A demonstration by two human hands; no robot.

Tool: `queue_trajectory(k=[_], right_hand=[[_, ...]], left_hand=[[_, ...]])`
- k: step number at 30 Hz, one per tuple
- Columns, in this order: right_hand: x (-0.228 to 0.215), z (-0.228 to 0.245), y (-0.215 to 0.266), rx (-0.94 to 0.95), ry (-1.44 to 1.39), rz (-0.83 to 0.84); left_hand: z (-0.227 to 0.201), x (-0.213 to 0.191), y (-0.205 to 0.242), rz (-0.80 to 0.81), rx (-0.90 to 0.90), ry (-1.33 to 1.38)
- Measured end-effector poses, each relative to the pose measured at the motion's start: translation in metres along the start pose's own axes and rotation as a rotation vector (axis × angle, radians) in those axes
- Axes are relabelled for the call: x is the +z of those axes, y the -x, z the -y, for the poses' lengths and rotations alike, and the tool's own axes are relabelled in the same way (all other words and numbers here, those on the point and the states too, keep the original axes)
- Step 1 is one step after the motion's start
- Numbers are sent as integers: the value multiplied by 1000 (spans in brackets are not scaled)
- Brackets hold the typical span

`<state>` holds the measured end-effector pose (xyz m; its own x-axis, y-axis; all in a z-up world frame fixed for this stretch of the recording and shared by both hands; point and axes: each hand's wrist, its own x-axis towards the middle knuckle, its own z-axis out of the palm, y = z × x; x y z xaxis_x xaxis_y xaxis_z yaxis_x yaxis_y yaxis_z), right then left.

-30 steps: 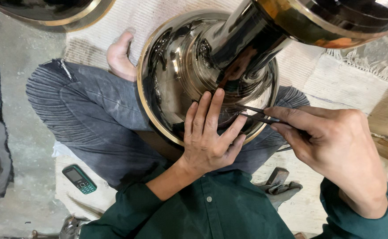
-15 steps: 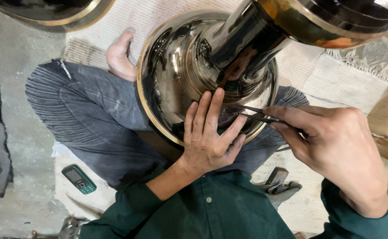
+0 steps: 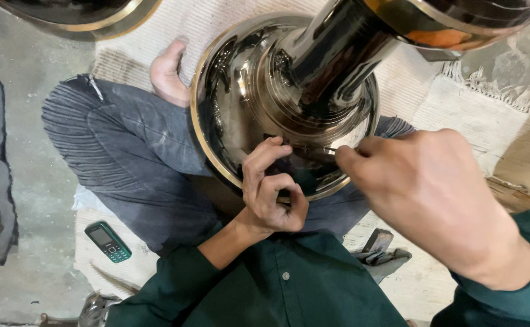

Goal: The person sits cross-legged on the floor and uses a small metal tool to scrape or polish the surface of a large, shiny metal vessel. The person holds the vessel steady with one hand while working on its surface with the tool in the other hand.

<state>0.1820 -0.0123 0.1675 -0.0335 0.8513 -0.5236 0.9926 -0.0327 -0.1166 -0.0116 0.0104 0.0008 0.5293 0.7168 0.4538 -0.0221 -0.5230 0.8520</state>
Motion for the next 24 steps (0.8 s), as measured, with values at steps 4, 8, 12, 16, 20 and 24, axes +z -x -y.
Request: queue_trajectory(k=[4,8,12,16,20,24], right_hand=[[-6,12,-5,-103,33,-142],[-10,23,-11,-68,53,-96],[-10,31,-13,-85,111,-119],[-7,36,-14,-63,164,-37],[-1,33,-10,-102,212,-12],[5,13,-7,-134,160,109]], left_hand=[[0,-2,-1,-6,-15,28],[-1,-2,0,-11,-20,24],[0,-1,2,-2,-30,10],[1,1,3,-5,-39,3],[-1,0,2,18,-56,-23],[-3,-1,-3,62,-60,-50]])
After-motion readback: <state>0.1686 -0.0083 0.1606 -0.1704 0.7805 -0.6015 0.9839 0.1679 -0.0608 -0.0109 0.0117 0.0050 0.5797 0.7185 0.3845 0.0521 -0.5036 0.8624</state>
